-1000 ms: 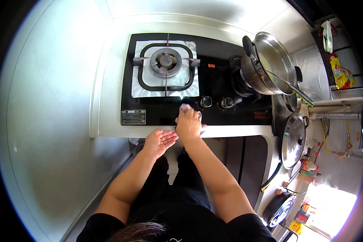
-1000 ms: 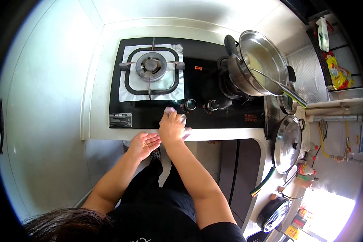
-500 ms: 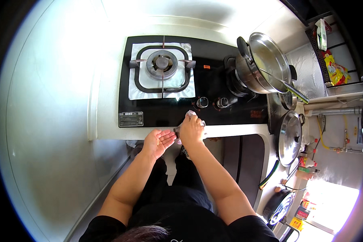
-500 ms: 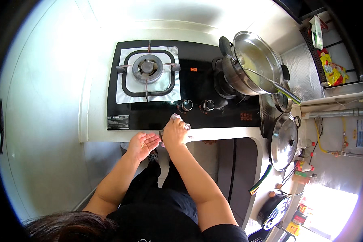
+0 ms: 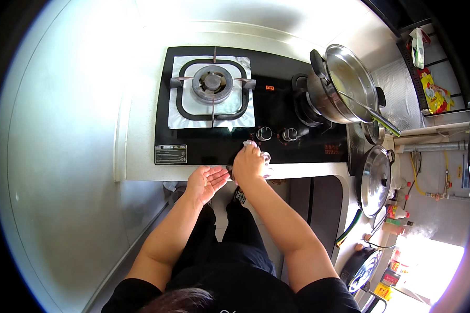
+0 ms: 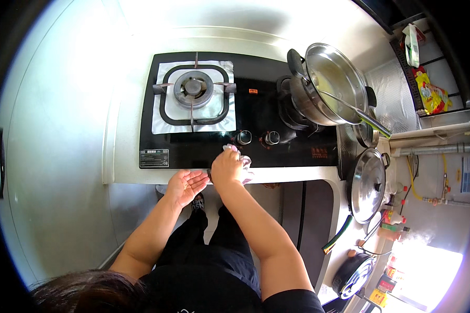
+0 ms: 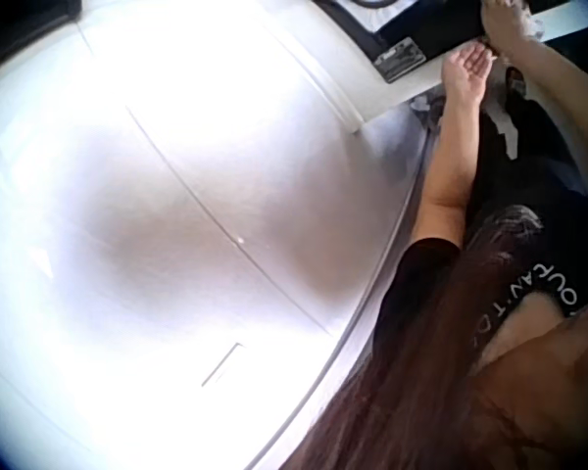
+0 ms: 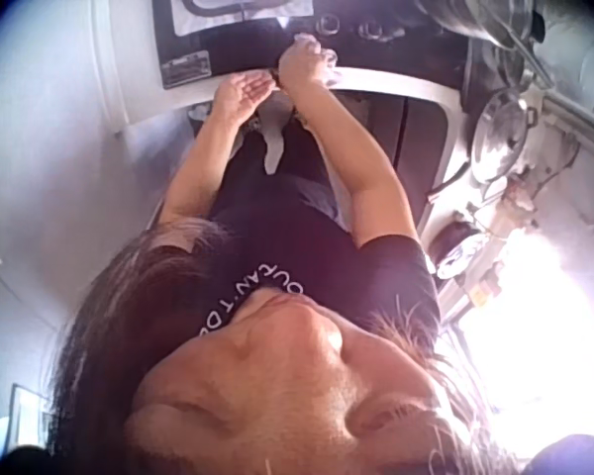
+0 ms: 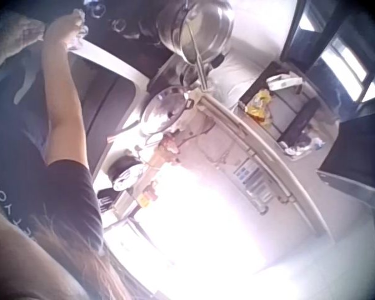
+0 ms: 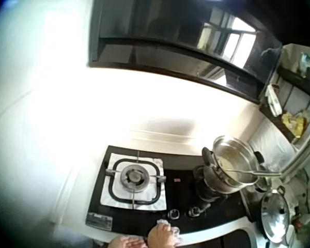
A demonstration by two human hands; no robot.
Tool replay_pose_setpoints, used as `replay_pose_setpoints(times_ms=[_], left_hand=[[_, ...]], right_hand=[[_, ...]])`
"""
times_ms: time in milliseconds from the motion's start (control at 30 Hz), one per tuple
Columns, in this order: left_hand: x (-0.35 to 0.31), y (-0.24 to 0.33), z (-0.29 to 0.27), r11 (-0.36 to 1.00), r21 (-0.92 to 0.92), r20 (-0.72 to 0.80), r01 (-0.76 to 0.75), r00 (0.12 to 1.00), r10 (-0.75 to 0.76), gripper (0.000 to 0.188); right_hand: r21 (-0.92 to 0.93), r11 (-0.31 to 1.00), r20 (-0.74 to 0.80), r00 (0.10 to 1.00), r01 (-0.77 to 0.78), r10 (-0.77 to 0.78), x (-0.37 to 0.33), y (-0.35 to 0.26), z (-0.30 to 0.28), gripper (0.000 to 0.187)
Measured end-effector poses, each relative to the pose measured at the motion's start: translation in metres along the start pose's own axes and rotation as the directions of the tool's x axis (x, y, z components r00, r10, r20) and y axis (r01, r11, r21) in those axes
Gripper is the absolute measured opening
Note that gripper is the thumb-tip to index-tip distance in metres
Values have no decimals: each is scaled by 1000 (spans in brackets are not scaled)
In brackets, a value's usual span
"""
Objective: The person wipes the surface and knobs of a gas stove with a cloth, washes the cloth in a sink, and then uses chopsticks to turn over a flatbread in an electric griddle.
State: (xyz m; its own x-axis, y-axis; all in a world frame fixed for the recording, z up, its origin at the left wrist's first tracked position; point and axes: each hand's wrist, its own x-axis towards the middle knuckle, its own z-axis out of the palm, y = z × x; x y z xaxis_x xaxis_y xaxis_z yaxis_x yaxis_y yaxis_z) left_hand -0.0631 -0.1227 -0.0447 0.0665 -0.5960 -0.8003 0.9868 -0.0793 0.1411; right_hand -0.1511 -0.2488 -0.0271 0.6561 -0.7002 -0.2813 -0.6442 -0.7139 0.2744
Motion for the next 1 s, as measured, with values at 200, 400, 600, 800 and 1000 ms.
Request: replay_pose_setpoints(times_ms=[200,400,600,800,1000], left_hand=[[-1,3,1,999,-12,-11,-31,999,31,39],[-7,5,-12,999,-42,-39,-23,999,21,39],[-7,2,-14,997,-67,-37,-24,999,21,38],[-13,15,-6,985,-146,27,-96,995,101,41],[16,68,39,986,-87,37,-144,988,148,42]], right_hand=[[96,990,-112,987,-107,117,47,1,-18,20],[185,976,-281,958,116,-61,-3,-27,9,24],[238,964,-248,967,121,-60,42,-13,-22,17],[286,939,-218,967,192,-131,-19,-23,1,37],[298,942,-280,957,154,-68,4,-27,-4,21]])
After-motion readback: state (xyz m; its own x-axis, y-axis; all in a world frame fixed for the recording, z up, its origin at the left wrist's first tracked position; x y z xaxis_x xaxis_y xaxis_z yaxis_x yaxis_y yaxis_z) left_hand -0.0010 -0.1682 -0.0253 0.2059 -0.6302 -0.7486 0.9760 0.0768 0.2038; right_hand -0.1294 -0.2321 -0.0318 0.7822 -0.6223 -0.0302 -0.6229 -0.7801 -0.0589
